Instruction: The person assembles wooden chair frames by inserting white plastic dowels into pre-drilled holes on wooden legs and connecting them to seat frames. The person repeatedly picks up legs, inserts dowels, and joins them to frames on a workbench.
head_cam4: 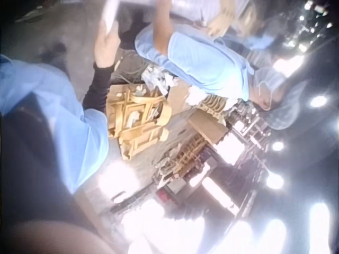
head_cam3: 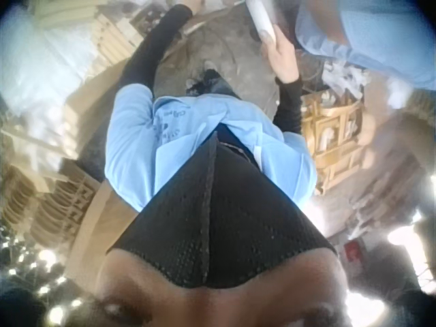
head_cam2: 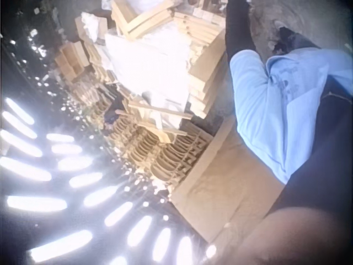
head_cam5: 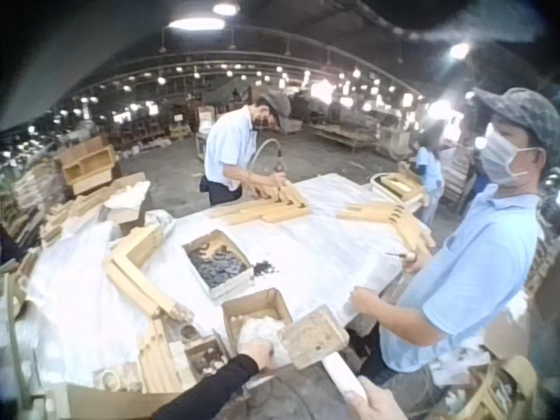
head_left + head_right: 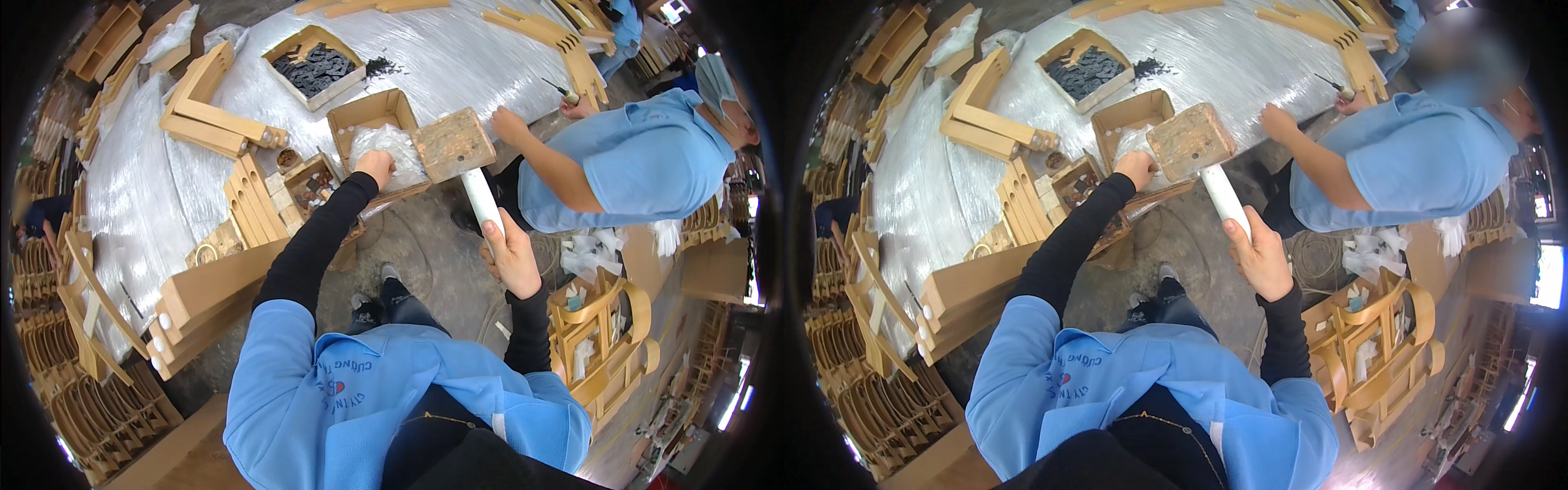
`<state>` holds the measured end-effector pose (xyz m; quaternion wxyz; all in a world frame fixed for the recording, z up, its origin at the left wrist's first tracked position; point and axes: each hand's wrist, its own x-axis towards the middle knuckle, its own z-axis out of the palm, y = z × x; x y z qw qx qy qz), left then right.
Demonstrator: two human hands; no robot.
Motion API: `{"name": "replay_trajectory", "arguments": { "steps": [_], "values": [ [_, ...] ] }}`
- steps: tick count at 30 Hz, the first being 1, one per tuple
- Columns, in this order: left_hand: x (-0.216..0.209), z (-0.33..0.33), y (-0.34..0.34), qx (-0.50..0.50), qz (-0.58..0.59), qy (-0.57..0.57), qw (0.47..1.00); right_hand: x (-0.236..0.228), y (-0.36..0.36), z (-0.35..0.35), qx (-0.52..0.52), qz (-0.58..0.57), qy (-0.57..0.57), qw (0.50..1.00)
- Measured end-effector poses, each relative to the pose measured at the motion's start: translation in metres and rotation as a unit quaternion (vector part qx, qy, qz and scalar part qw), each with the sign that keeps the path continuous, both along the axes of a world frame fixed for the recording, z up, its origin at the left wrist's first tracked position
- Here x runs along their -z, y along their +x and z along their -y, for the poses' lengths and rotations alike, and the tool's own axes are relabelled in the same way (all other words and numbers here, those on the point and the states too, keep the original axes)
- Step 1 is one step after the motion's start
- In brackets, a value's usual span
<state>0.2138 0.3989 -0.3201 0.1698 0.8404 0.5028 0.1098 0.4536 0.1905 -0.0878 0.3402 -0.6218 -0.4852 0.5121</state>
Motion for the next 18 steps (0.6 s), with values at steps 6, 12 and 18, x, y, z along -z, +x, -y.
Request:
{"name": "replay_trajectory", "arguments": {
  "steps": [6, 12, 18],
  "values": [
    [-0.131, 0.08, 0.005, -0.106, 0.362, 0.123, 0.918, 0.0, -0.027, -0.012, 0.009, -0.079, 0.059, 0.995],
    [-0.266, 0.198, -0.045, 0.035, 0.325, 0.392, 0.86, -0.055, -0.102, -0.023, -0.082, -0.261, 0.035, 0.961],
    [-0.324, 0.262, -0.095, -0.062, 0.291, 0.446, 0.844, -0.1, -0.16, -0.009, -0.277, -0.297, 0.078, 0.911]
  ]
}}
